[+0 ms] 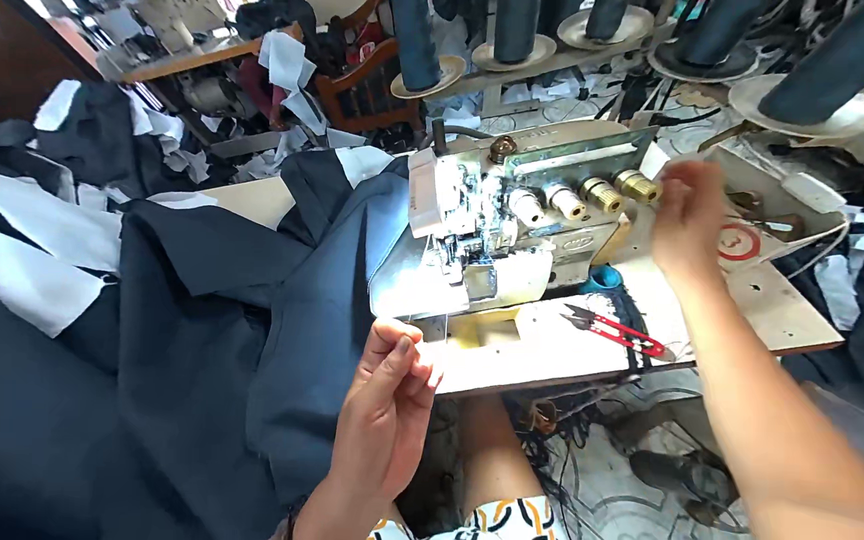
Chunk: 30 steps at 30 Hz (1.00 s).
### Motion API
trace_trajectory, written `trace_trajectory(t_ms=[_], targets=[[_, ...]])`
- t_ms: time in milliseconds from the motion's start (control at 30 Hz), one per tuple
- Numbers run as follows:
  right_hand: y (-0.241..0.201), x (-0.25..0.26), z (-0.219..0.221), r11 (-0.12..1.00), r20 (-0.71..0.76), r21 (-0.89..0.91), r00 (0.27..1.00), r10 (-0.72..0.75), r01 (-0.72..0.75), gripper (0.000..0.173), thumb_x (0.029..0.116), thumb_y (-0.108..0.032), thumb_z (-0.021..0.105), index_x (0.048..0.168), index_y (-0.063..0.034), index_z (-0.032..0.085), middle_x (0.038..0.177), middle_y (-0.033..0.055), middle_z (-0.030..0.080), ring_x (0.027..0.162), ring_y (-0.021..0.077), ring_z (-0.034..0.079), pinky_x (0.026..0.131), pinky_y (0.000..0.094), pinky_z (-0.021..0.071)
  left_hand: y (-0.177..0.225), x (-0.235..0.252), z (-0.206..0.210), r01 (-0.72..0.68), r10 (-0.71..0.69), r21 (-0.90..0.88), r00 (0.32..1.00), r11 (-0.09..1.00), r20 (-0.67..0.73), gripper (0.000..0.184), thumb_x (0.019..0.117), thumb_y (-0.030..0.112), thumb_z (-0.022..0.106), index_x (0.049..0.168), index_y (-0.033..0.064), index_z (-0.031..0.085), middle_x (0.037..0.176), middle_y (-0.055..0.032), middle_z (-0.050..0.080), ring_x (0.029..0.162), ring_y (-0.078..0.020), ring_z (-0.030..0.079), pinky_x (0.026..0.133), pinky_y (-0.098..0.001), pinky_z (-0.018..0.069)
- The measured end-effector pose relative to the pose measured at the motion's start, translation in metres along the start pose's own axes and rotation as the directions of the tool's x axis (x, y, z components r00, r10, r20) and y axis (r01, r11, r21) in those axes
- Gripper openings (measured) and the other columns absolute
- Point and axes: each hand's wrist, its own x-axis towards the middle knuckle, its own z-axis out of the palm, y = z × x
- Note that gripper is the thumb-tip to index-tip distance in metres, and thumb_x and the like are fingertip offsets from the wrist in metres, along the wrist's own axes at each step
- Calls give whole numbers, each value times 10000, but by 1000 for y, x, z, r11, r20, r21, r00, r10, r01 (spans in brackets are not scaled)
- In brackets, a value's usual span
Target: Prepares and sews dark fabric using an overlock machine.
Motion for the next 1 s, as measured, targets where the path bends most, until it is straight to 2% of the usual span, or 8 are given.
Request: trace_trajectory(t_ms=[100,267,467,633,733,833,933,1000], targets=[[19,17,14,1000,203,26,979,6,-11,438,1122,-216,291,1377,82,487,1215,311,616,1124,336,635,986,496,494,-1,0,3,-7,7,-16,1000,1000,-9,235,1035,85,493,887,141,667,715,20,603,669,-57,623,728,-217,571],[38,15,39,983,131,158,989,74,-95,448,1104,-222,269,1179,80,591,1037,174,632,989,92,610,917,313,496,-2,-3,4,-6,6,-22,1000,1000,-23,218,1028,83,505,886,134,662,713,22,594,666,-60,619,724,-217,568],[13,28,27,947,289,82,917,275,-310,494,1130,-252,257,1283,96,573,1235,281,598,1167,295,575,1031,487,427,-2,-2,8,-28,28,-33,1000,999,-7,195,1024,95,537,895,135,677,715,19,606,666,-61,622,720,-218,570],[8,9,12,990,22,35,990,138,-139,461,1125,-229,284,1301,142,495,1195,331,604,1110,374,628,981,517,495,-2,-4,9,-20,20,-33,1000,999,-13,212,1029,86,518,891,123,673,713,13,605,667,-65,622,724,-223,569],[-50,-43,-1,980,-249,31,951,-182,195,355,1112,-213,371,1110,106,526,1039,189,595,959,179,612,856,333,505,-1,-3,10,-17,16,-26,1000,1000,-18,218,1034,100,518,885,127,674,708,15,602,662,-64,621,722,-224,571],[-125,-93,41,792,-23,202,811,-585,577,200,1060,-268,511,1029,-108,626,966,34,650,945,122,621,859,285,496,-1,-1,14,-24,23,-11,999,1000,-36,230,1024,96,519,862,138,677,694,24,609,658,-62,632,733,-227,580],[-154,-94,86,684,236,291,643,-728,669,352,1052,-292,496,1102,-88,779,932,67,753,842,199,697,716,342,530,2,0,17,-52,52,28,998,998,-28,241,1026,115,520,841,155,669,681,40,601,653,-55,627,739,-230,578],[-149,-88,105,652,224,320,614,-757,687,365,1057,-257,477,937,-61,761,845,85,720,821,221,686,713,350,531,5,0,16,-60,61,48,998,997,-27,257,1035,120,498,838,162,658,682,44,595,657,-50,623,738,-224,575]])
